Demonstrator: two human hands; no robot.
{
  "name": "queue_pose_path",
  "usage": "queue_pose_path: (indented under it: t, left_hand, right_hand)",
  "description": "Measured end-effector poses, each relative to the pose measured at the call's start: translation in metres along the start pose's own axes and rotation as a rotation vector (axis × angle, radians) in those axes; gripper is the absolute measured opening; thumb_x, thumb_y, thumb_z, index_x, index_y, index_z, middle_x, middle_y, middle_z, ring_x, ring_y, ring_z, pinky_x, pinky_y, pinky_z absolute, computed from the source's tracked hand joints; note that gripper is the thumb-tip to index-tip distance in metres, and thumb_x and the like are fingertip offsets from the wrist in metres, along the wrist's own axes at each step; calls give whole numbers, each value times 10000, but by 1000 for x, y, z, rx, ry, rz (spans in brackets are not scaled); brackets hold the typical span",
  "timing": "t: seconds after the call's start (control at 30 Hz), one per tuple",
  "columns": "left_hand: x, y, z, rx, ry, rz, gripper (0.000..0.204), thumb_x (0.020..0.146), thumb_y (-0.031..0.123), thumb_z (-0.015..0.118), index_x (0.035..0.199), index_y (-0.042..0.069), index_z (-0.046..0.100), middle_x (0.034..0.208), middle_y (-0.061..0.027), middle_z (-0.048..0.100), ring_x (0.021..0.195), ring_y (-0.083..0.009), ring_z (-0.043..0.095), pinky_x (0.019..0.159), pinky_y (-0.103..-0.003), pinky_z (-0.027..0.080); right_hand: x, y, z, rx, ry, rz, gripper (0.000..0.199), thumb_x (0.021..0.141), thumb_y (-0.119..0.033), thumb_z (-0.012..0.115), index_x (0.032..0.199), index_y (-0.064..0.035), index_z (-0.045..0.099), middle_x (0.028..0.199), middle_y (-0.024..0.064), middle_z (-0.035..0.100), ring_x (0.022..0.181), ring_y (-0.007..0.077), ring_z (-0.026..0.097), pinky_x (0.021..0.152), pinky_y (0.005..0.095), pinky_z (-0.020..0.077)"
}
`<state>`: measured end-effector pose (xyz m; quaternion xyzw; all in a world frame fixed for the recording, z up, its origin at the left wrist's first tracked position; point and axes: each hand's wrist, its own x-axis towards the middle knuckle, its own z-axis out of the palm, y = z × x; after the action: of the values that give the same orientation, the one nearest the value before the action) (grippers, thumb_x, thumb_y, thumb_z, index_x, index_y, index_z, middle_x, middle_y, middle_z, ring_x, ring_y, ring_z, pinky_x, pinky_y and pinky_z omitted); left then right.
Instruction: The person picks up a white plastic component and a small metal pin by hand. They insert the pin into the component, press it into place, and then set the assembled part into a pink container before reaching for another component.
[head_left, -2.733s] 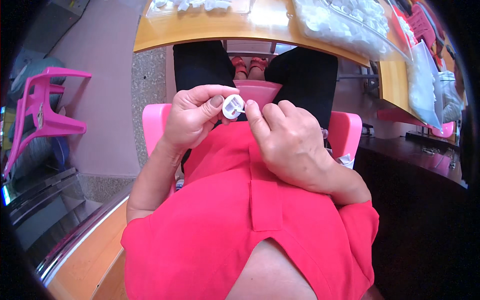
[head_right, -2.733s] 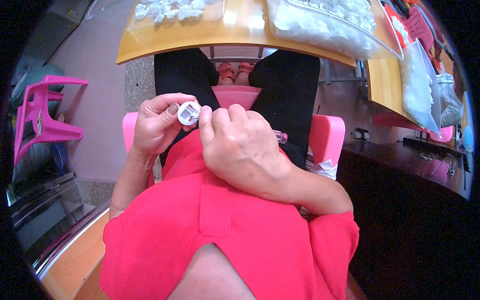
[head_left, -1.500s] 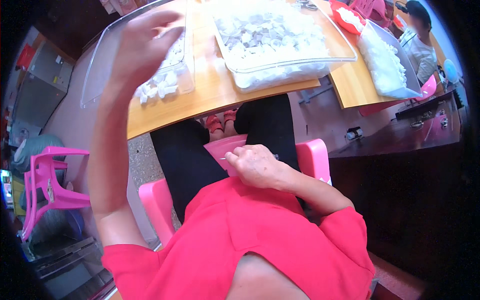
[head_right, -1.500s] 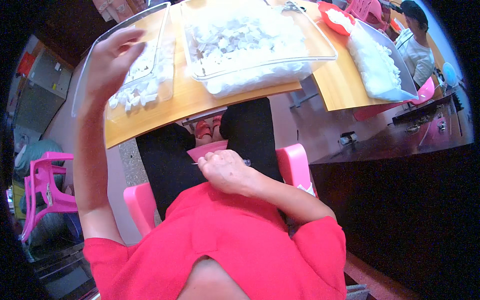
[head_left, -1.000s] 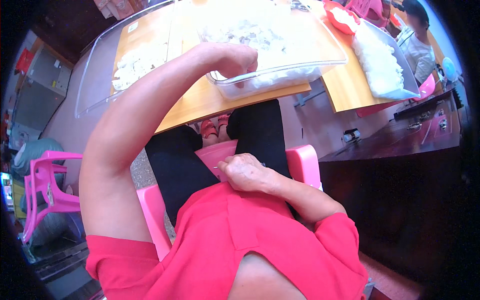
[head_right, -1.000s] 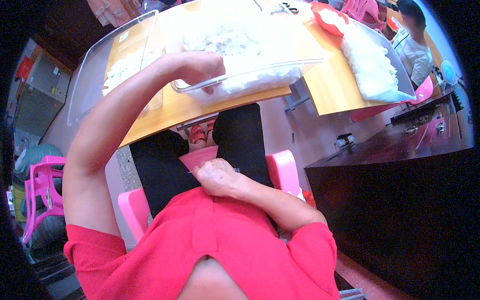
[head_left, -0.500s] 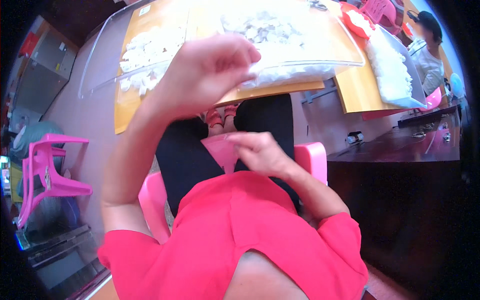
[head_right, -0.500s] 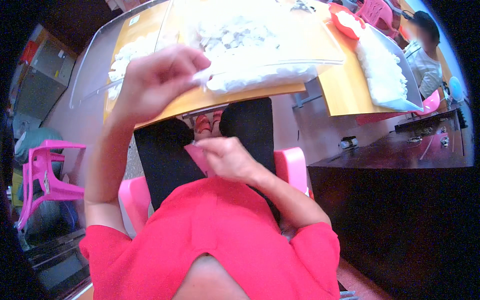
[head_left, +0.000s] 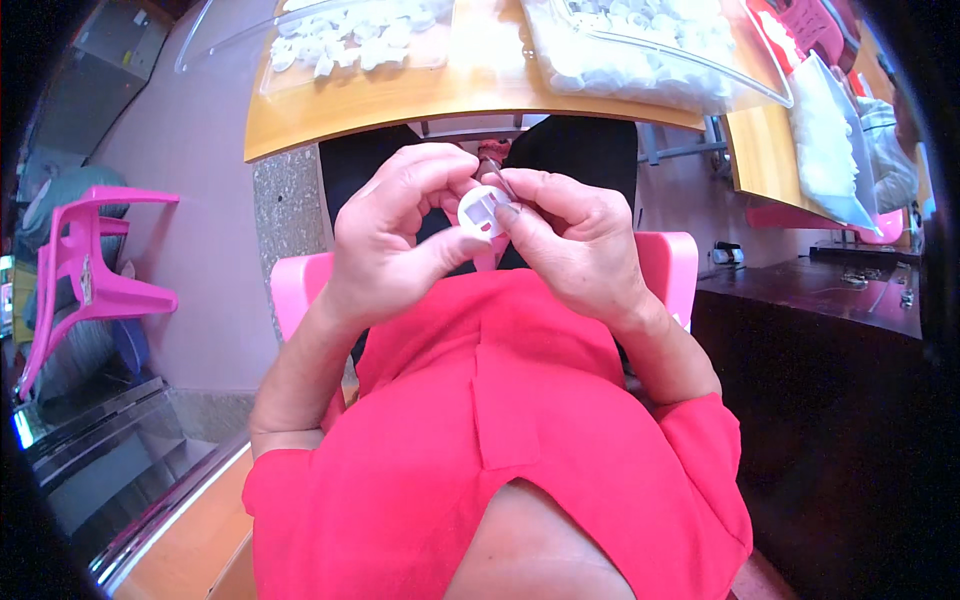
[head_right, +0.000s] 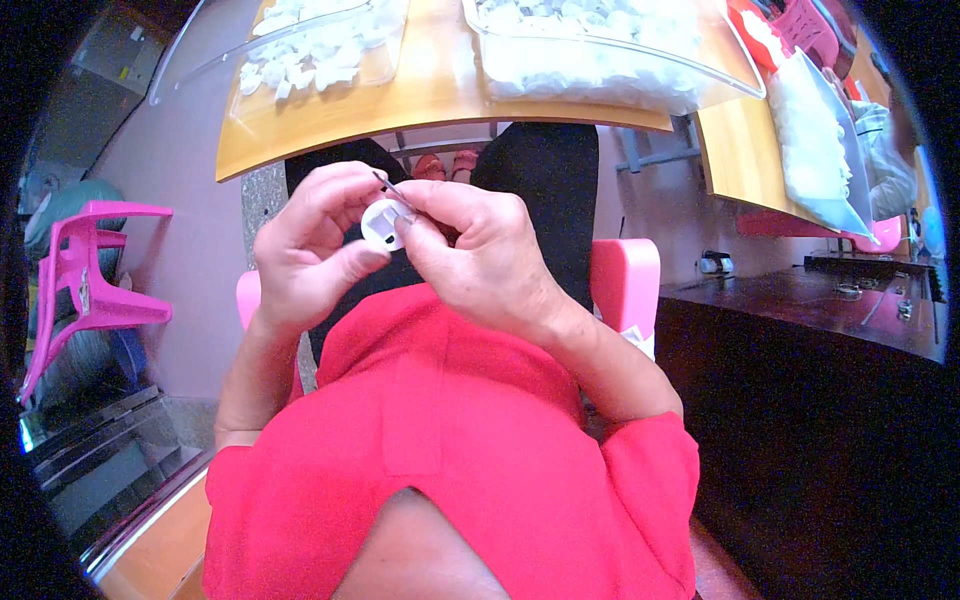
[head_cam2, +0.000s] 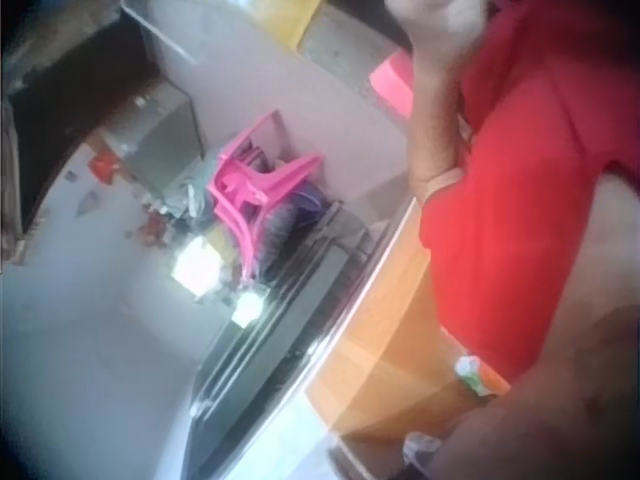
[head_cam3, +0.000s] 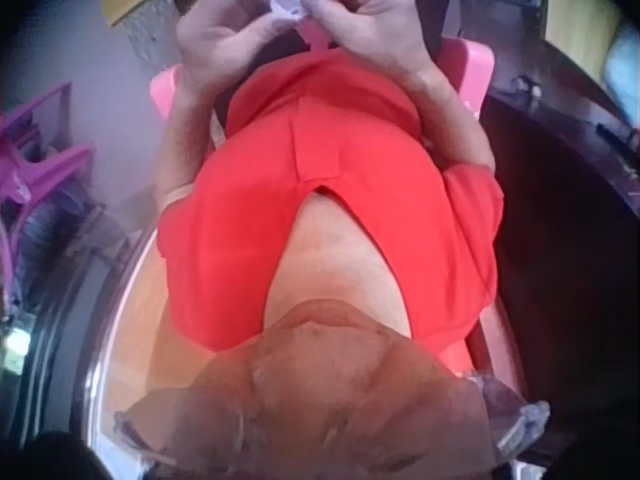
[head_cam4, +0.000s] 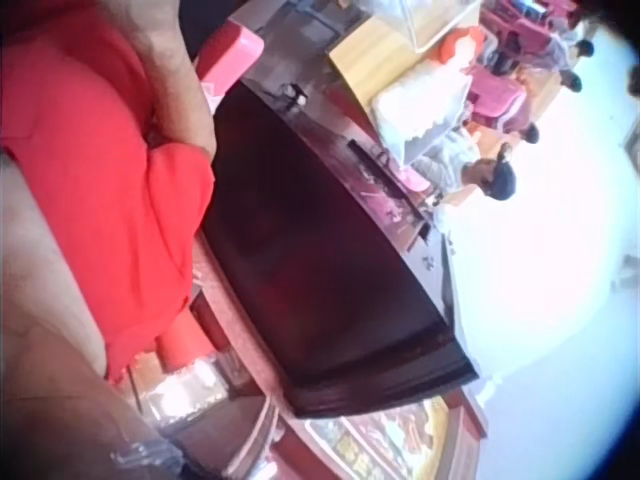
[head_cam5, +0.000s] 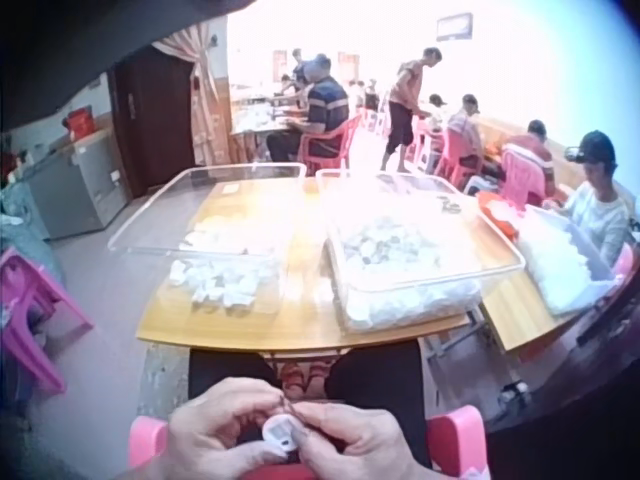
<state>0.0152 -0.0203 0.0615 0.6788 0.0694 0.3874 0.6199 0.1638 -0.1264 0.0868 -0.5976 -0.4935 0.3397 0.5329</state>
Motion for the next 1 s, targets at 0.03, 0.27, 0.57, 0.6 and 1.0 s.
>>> queue_pose_path:
  t: [0.03,0.27,0.57,0.6,1.0]
  left_hand:
    - [-7,-2,-4,-94,-2,-79,387,839,32,675,1193,-70,554,1094,-149,594,1000,-214,582,840,-315,503]
    - [-35,6,-12,-231,16,-301,332,862,16,643,1186,-34,589,1106,-112,619,971,-173,616,852,-279,524]
    - [-51,-5,-26,-609,67,-416,367,849,-15,641,1209,-33,572,1117,-81,567,993,-161,595,848,-263,525]
    - [-51,-5,-27,-590,63,-417,349,854,-8,639,1198,-33,582,1106,-74,548,992,-148,584,848,-254,513]
    - [-53,-10,-30,-461,47,-407,385,850,95,674,1199,-33,571,1198,-135,534,980,-195,596,811,-290,514]
  right_hand:
    - [-2,0,2,-40,2,-38,228,881,-9,614,1102,44,634,932,82,682,843,95,628,718,216,521]
    - [-8,4,19,-84,-42,-106,206,870,15,604,1070,40,646,885,88,681,749,99,632,646,219,515]
    - [-21,9,15,-449,-146,-372,381,774,88,590,1151,33,585,686,141,554,585,261,576,524,336,459]
    - [-22,9,16,-535,-176,-378,434,766,130,584,1184,13,589,641,115,521,540,213,543,488,309,421]
    - [-20,13,20,-686,-242,-387,412,727,0,609,1136,34,578,654,117,537,574,272,587,504,381,482]
